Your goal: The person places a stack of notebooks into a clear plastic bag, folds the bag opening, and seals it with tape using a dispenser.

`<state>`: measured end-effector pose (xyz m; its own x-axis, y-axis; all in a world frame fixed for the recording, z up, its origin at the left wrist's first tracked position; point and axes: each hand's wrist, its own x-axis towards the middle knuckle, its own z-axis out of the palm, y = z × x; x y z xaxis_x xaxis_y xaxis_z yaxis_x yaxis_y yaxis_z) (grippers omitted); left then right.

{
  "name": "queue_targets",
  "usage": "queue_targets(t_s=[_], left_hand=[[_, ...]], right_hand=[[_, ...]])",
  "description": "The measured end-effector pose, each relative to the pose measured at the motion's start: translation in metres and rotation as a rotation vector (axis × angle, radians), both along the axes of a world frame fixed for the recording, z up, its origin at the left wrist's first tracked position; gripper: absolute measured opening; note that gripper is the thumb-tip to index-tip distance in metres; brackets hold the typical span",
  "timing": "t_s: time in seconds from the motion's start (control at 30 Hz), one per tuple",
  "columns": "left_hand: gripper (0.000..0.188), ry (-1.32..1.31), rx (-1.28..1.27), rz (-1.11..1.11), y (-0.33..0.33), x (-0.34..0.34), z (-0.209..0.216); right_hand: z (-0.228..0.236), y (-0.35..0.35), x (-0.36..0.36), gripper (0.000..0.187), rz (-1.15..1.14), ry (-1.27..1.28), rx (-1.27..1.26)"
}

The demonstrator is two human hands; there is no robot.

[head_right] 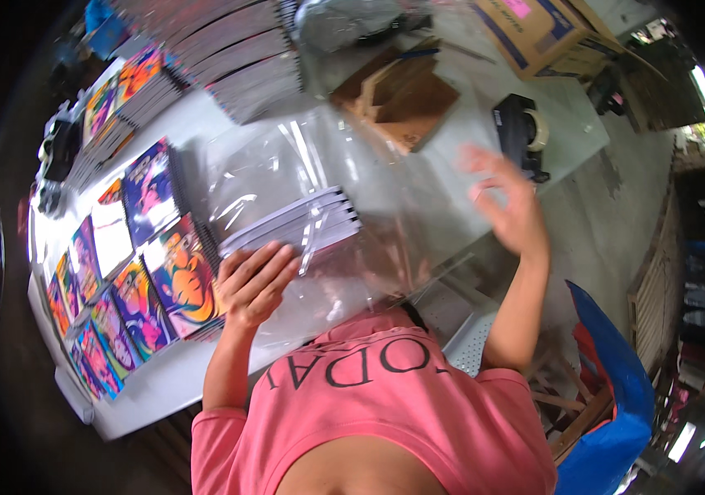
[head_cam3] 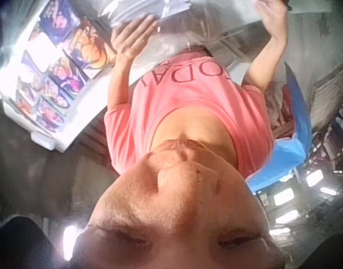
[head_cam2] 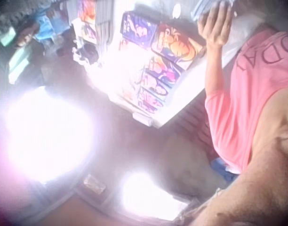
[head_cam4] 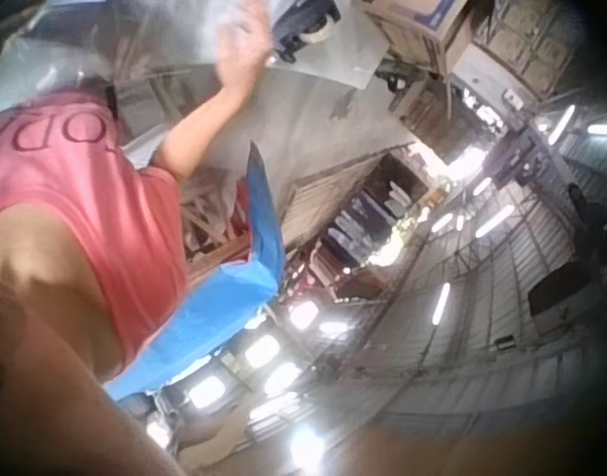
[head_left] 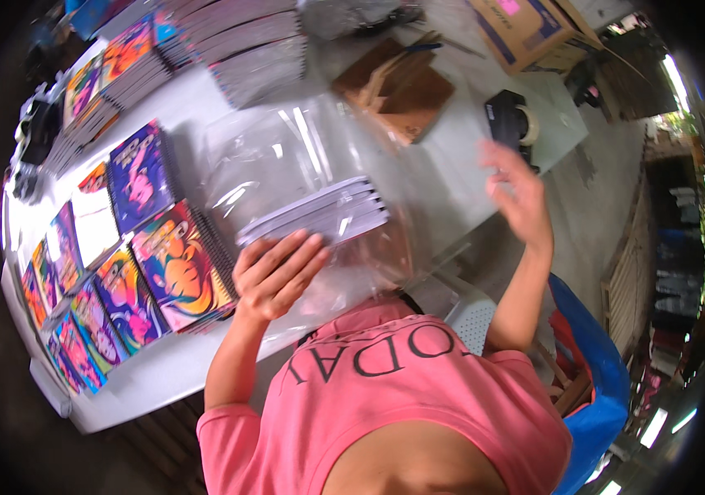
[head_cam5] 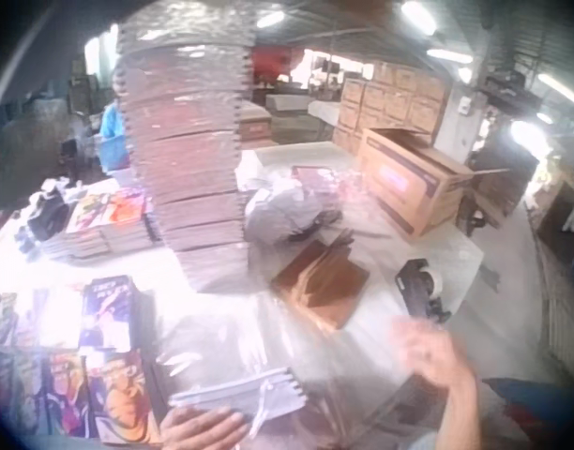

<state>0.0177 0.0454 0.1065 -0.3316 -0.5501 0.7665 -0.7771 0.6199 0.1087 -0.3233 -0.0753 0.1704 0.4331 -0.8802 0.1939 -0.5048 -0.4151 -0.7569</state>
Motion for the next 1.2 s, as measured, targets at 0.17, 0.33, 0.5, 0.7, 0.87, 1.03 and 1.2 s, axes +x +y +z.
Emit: queue_targets(t_s=[0.17, 0.33, 0.5, 0.7, 0.87, 1.03, 1.2], left_hand=[[0.014, -0.067, 0.009, -0.058, -0.006, 0.001, 0.006], [0.016, -0.054, 0.046, 0.036, 0.002, 0.0, 0.002], [0.017, -0.024, 0.056, 0.043, 0.002, -0.002, 0.0], [0.017, -0.035, 0.073, 0.074, 0.005, -0.004, 0.002], [0.016, -0.034, 0.06, 0.059, 0.004, -0.004, 0.003], [0.015, -0.001, -0.036, 0.044, 0.001, -0.004, -0.005], [0.031, 0.048, -0.124, 0.009, 0.001, 0.0, -0.013]], right_hand=[[-0.118, -0.069, -0.207, 0.036, -0.955, 0.2, 0.128], [-0.114, -0.093, -0.202, 0.042, -0.932, -0.174, 0.799], [-0.115, -0.109, -0.223, 0.035, -0.633, -0.205, 0.94], [-0.131, -0.055, -0.227, 0.023, -0.447, -0.932, 0.686], [-0.17, -0.017, -0.235, 0.017, -0.629, -0.349, 0.436], [-0.145, -0.009, -0.188, 0.014, -1.15, 0.76, -0.184], [-0.091, -0.002, -0.122, 0.012, -0.656, 0.501, -0.851]])
